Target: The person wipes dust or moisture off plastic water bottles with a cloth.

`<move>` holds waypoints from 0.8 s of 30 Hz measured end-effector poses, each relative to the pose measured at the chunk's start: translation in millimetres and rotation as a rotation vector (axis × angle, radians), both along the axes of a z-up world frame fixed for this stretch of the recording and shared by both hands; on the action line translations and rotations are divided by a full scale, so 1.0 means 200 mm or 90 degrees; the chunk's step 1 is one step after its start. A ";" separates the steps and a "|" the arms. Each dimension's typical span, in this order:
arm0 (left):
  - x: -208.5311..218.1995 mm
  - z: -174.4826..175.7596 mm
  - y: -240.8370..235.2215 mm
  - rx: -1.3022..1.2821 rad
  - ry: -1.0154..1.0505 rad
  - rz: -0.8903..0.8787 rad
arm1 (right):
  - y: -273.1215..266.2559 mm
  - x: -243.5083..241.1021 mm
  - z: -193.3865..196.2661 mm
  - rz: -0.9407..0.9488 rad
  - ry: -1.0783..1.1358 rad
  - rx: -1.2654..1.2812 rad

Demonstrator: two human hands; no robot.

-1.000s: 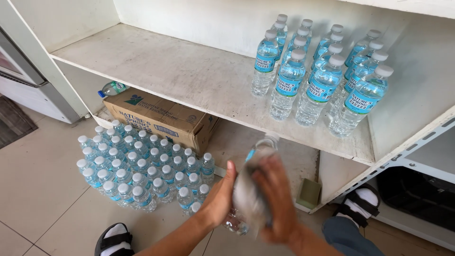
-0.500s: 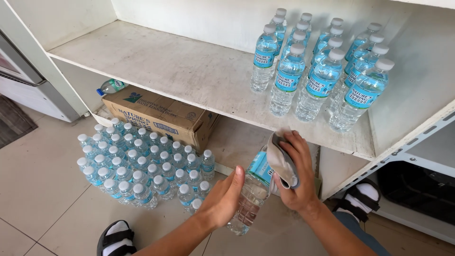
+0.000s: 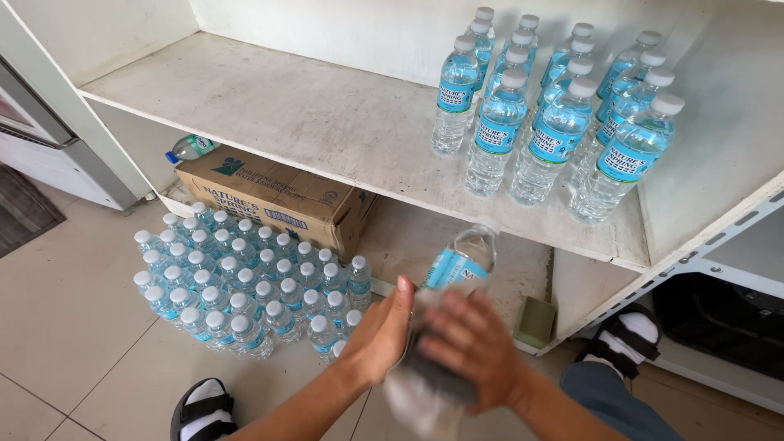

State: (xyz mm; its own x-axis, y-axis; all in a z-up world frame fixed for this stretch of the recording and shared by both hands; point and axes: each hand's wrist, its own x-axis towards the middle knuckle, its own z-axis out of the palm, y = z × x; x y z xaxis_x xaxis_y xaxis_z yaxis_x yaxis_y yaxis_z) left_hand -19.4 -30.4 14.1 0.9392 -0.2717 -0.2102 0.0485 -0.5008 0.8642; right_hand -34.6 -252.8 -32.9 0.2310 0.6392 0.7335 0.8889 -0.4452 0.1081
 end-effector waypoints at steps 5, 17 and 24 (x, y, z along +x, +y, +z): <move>-0.06 0.13 -0.02 -0.035 0.026 -0.023 | -0.03 0.09 0.21 -0.138 0.096 0.151; 0.02 0.00 0.01 -0.123 0.068 0.053 | 0.12 -0.19 -0.13 -0.024 -0.105 -0.107; -0.05 0.18 -0.03 -0.116 0.180 0.022 | -0.04 0.09 0.14 -0.033 -0.028 0.048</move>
State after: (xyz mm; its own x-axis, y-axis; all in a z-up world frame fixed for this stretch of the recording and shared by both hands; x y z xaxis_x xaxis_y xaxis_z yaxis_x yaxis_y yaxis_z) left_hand -29.7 -35.6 50.2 0.8598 -0.2982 -0.4146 0.3132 -0.3334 0.8893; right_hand -16.7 -261.6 -5.7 0.2290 0.5694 0.7895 0.8597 -0.4987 0.1103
